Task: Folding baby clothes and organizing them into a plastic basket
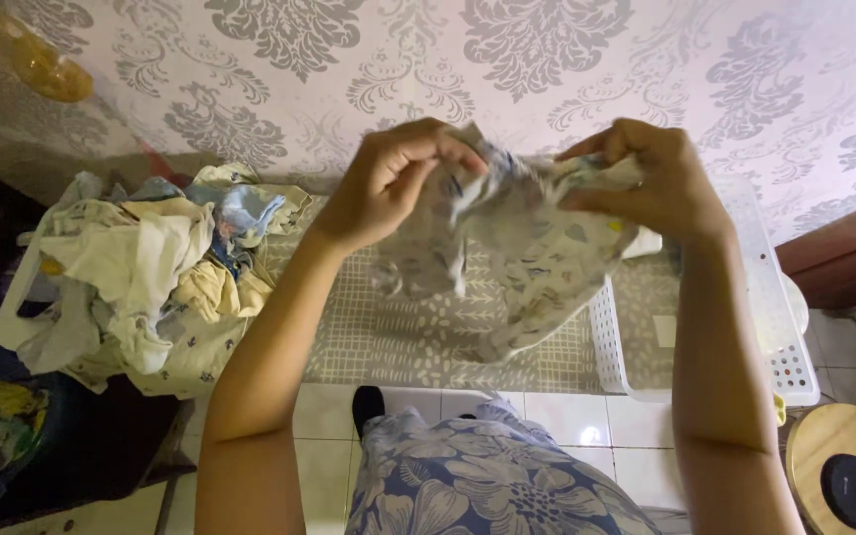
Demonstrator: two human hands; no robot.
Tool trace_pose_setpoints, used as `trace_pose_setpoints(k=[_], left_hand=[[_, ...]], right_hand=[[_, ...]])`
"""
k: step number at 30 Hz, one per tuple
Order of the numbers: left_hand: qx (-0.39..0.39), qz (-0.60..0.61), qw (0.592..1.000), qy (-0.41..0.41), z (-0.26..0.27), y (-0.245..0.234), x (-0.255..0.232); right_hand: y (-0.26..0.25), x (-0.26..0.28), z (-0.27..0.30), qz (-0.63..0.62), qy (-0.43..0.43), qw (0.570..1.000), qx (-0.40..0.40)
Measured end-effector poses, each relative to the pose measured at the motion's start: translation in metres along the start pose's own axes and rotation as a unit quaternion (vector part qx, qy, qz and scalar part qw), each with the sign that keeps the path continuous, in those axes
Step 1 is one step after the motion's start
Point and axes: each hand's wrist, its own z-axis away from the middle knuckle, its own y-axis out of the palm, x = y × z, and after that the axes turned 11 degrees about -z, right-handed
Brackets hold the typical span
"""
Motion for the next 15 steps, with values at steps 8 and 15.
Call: trace_pose_setpoints(k=[8,15], left_hand=[[0.069,0.166,0.983,-0.046,-0.014,-0.018,0.013],[-0.230,0.100,0.871,-0.422,0.065,0.010,0.043]], right_hand=[[0.066,0.026,-0.041,-0.069,-0.055,0.966,0.242],[0.067,-0.018,-0.048,-0.229,0.067,0.969,0.069]])
